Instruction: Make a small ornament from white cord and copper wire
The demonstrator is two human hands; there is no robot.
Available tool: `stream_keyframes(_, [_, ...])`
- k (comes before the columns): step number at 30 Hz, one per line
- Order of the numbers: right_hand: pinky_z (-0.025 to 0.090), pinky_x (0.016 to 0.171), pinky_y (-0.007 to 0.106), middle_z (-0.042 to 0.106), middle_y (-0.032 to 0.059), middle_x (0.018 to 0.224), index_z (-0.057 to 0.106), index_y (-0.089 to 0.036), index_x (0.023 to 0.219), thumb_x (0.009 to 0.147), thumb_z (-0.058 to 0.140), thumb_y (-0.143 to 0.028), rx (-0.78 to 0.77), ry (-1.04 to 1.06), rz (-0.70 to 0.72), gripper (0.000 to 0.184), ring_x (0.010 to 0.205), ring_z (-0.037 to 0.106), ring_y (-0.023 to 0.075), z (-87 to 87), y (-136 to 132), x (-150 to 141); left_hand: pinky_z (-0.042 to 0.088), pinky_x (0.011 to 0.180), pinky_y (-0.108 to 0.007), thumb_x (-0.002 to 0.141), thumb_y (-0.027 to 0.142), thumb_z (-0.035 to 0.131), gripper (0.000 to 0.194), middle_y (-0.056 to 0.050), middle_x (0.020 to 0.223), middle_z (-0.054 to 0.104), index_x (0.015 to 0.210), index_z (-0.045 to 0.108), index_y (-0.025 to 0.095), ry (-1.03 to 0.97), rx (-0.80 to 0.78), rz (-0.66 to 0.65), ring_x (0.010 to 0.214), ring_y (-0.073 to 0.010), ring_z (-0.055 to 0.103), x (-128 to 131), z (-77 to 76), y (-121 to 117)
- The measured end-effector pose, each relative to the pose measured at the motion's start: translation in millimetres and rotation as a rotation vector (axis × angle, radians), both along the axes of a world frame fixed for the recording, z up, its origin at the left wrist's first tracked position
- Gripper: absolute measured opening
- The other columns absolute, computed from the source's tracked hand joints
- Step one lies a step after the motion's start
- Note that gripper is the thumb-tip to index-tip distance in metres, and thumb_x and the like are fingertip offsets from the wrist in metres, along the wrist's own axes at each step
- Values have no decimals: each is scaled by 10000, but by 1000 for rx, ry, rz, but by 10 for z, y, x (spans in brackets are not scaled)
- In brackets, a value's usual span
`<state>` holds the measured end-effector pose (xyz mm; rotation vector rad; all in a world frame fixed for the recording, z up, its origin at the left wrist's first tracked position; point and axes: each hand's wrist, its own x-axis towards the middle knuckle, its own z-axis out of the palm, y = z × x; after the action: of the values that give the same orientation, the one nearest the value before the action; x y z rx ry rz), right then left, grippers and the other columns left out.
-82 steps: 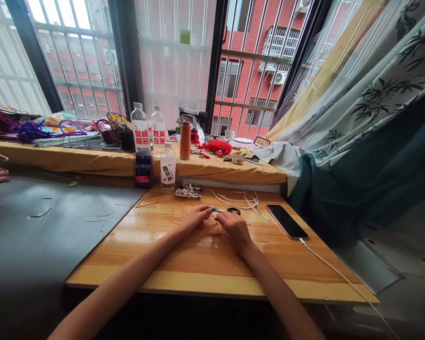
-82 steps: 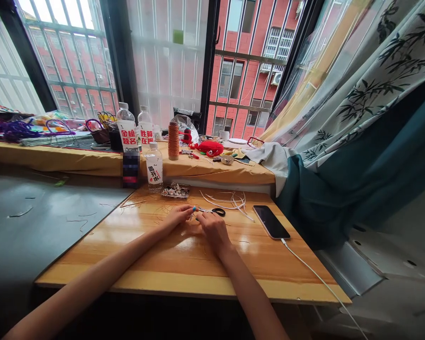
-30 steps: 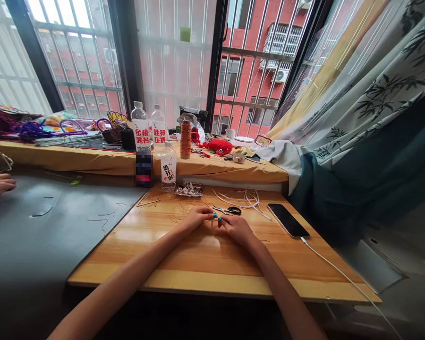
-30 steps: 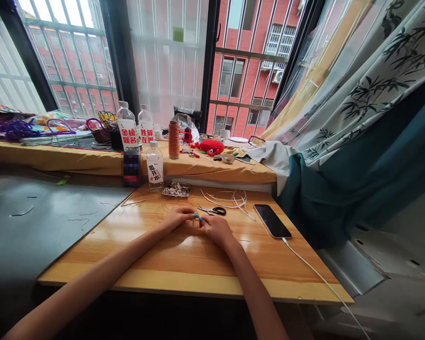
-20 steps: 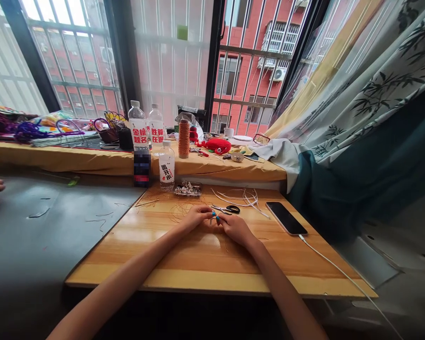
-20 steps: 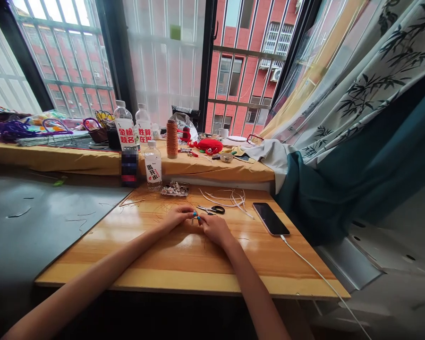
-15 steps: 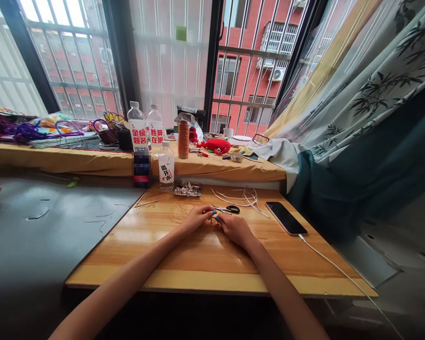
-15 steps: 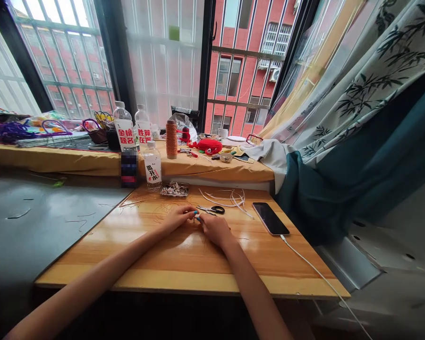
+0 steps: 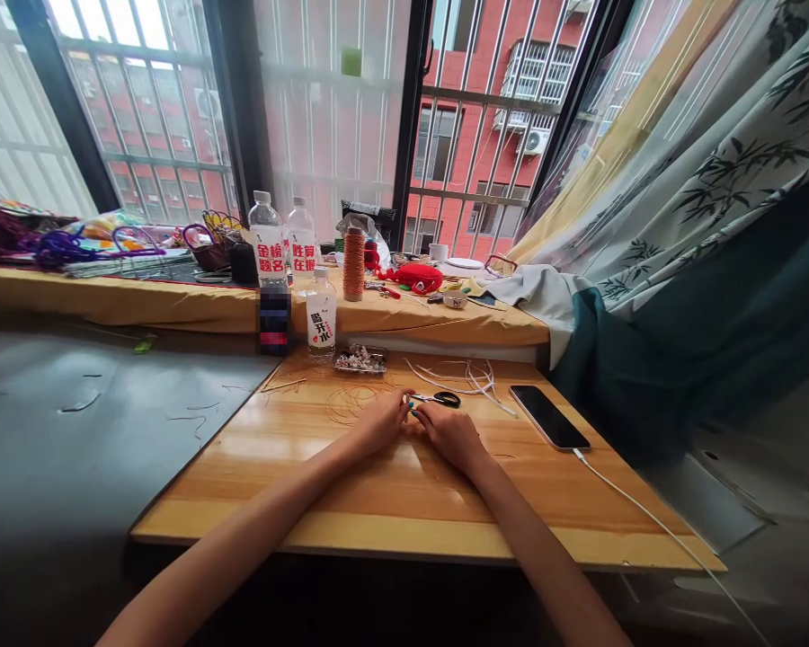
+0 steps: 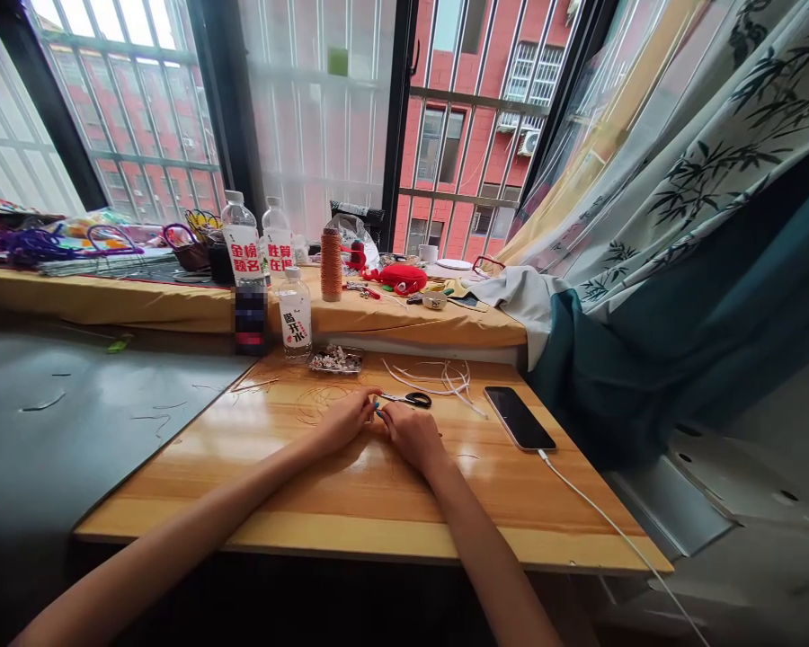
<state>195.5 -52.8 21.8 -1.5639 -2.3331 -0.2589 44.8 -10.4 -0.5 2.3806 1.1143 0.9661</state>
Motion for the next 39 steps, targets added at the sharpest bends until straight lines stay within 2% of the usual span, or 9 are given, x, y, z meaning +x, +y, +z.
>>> stream_keyframes(3, [316,548,220,635,55,864,565,-193,880,886,281,-288,-7,6,-15,300,738,578,152,18,-6,-11,399,670,-265,851,217,280,306,-39,770,582,1105,445,173,16,21,18,720,-160,543,-6,-1,-2])
stream_keyframes(8, [301,539,222,632,70,876,570,-186,907,877,285,-305,22,80,-108,310,726,580,157,68,-19,53,379,627,-255,831,153,281,310,-32,708,556,1097,439,165,-22,2,176,660,-155,526,-105,-7,151])
stream_keyframes(13, [318,568,221,621,52,822,561,-189,882,855,316,-378,53,396,-135,311,713,561,156,85,1,99,339,562,-227,844,191,271,287,18,606,479,1098,404,179,-39,14,201,560,-133,473,-166,32,206])
stream_keyframes(17, [318,494,216,524,-3,611,532,-171,833,788,350,-524,-121,879,-78,399,529,474,112,88,90,87,303,512,-203,863,259,255,244,35,612,456,1054,390,188,-46,48,112,507,-107,424,-100,52,96])
stream_keyframes(20, [216,379,203,363,-69,487,499,-168,797,695,416,-600,-384,1119,-15,451,374,295,63,94,128,66,314,520,-195,848,241,304,204,34,628,476,1017,401,182,-6,48,-13,526,-99,435,-67,33,24])
stream_keyframes(24, [155,358,190,305,-92,473,488,-169,747,620,550,-543,-613,1150,120,400,370,226,39,95,94,6,348,563,-216,837,262,355,188,3,700,534,990,421,176,14,80,-87,608,-118,491,-58,3,-17])
stream_keyframes(30, [181,347,185,441,-68,542,467,-173,738,630,548,-507,-579,1232,129,360,365,270,32,75,89,-19,361,575,-226,821,362,405,235,-8,767,557,959,456,178,33,94,-77,636,-125,508,-47,30,-20])
stream_keyframes(33, [189,348,185,470,-57,565,449,-177,706,635,544,-504,-569,1253,134,348,366,290,32,66,106,-7,367,618,-229,834,347,385,209,-20,797,556,851,506,176,40,136,-81,698,-131,509,-46,45,-17])
stream_keyframes(39, [197,353,187,480,-46,594,462,-177,725,616,557,-506,-542,1212,106,359,387,294,37,43,121,-15,359,608,-225,840,301,380,199,-29,815,544,835,535,175,47,162,-64,676,-122,489,-53,68,-35])
